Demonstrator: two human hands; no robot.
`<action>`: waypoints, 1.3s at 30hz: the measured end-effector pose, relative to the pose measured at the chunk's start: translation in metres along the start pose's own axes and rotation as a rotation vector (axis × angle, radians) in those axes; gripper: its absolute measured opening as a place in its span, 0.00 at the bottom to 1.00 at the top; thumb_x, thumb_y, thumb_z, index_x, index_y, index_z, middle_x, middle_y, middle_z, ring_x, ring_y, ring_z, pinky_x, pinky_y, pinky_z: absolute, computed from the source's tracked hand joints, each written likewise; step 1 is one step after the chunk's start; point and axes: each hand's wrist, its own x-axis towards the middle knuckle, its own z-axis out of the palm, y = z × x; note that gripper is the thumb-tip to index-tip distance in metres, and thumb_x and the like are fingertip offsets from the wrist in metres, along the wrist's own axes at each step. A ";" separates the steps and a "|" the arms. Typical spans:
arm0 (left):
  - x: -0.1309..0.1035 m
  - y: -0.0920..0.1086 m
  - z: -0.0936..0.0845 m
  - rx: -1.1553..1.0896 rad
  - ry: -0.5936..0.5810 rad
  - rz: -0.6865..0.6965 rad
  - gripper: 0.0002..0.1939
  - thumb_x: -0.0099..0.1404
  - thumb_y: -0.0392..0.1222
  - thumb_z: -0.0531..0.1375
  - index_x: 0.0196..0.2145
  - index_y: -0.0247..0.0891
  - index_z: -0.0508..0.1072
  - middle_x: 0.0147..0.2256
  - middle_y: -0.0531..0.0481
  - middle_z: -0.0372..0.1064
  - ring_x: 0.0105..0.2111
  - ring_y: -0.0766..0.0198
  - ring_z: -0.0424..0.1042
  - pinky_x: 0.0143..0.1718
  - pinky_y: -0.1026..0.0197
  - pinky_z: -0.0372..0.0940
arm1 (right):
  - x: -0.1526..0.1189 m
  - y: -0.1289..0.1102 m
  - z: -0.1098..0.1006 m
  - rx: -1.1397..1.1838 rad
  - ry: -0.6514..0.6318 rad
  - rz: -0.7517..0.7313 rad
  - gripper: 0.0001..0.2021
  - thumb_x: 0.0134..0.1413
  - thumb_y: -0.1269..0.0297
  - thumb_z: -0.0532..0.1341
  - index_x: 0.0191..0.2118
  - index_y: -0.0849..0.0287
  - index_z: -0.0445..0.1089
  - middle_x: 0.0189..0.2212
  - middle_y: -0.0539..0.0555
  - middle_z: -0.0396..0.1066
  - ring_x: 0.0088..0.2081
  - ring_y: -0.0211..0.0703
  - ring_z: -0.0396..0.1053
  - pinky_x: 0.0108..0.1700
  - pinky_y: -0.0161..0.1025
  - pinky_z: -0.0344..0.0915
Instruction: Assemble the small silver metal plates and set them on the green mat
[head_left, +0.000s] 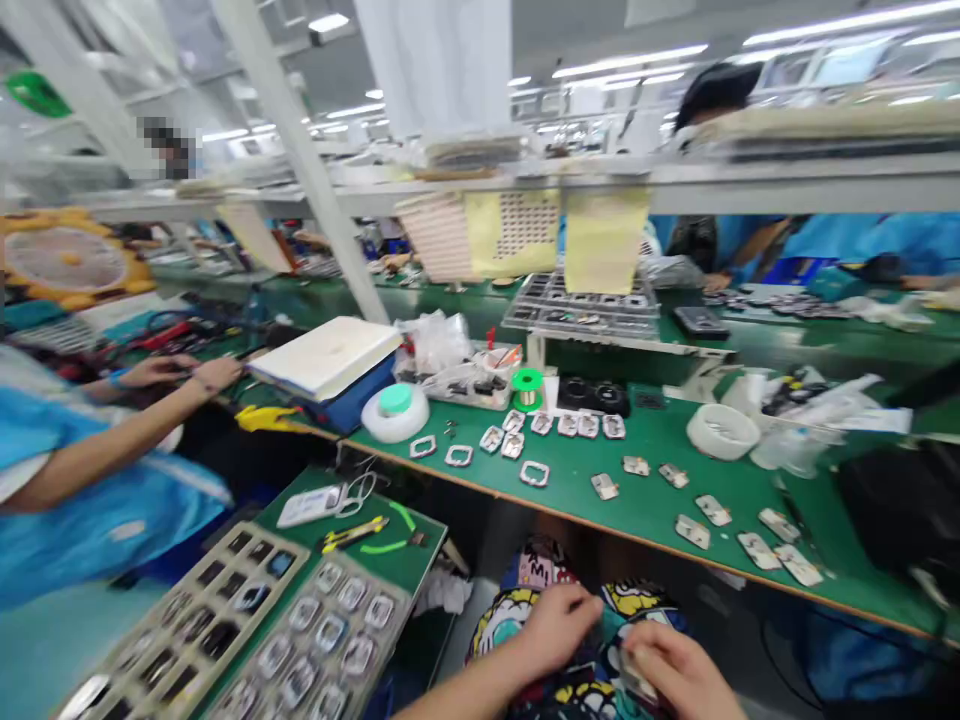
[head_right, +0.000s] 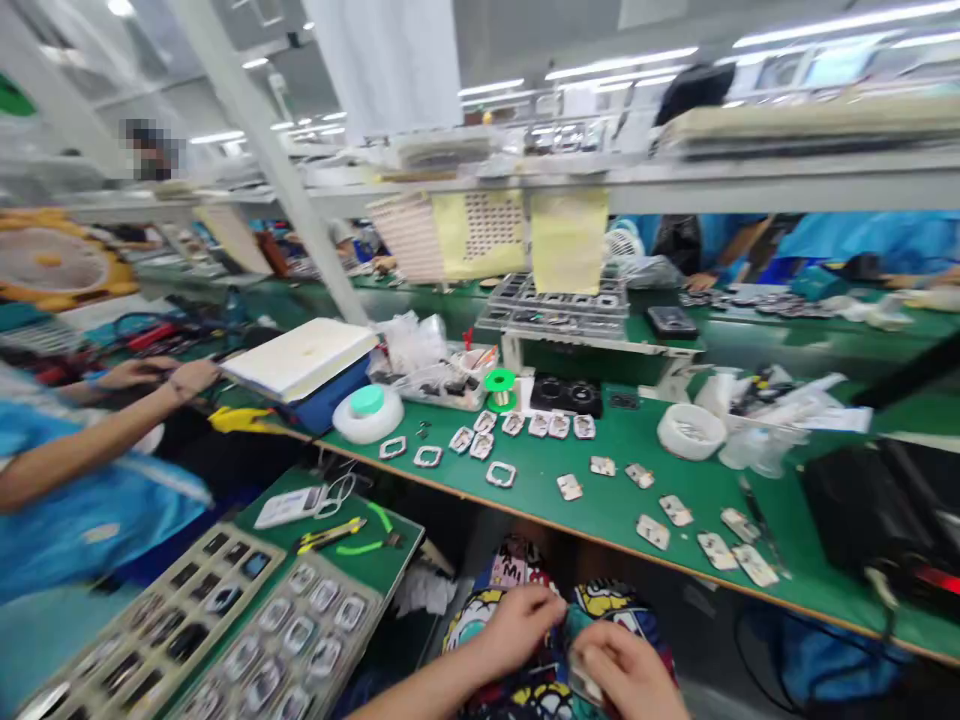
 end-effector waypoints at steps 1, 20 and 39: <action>-0.012 0.001 -0.005 -0.097 -0.004 -0.042 0.42 0.79 0.58 0.29 0.50 0.31 0.77 0.42 0.33 0.80 0.38 0.52 0.79 0.38 0.53 0.72 | 0.007 0.003 0.014 0.003 -0.044 -0.014 0.26 0.49 0.34 0.67 0.30 0.57 0.79 0.25 0.54 0.71 0.29 0.47 0.68 0.33 0.41 0.65; -0.062 0.035 -0.031 -1.159 0.275 -0.409 0.16 0.47 0.47 0.73 0.34 0.43 0.78 0.27 0.47 0.76 0.29 0.52 0.79 0.34 0.49 0.71 | 0.045 0.009 0.044 -0.214 -0.139 -0.173 0.26 0.54 0.36 0.66 0.41 0.57 0.80 0.35 0.58 0.79 0.38 0.56 0.77 0.40 0.46 0.73; -0.043 0.108 -0.108 -0.927 0.393 -0.116 0.14 0.66 0.44 0.71 0.47 0.36 0.80 0.33 0.49 0.79 0.29 0.64 0.77 0.35 0.61 0.73 | 0.017 -0.084 0.028 -0.091 0.073 -0.576 0.21 0.56 0.66 0.72 0.55 0.53 0.75 0.46 0.53 0.78 0.43 0.44 0.75 0.46 0.41 0.73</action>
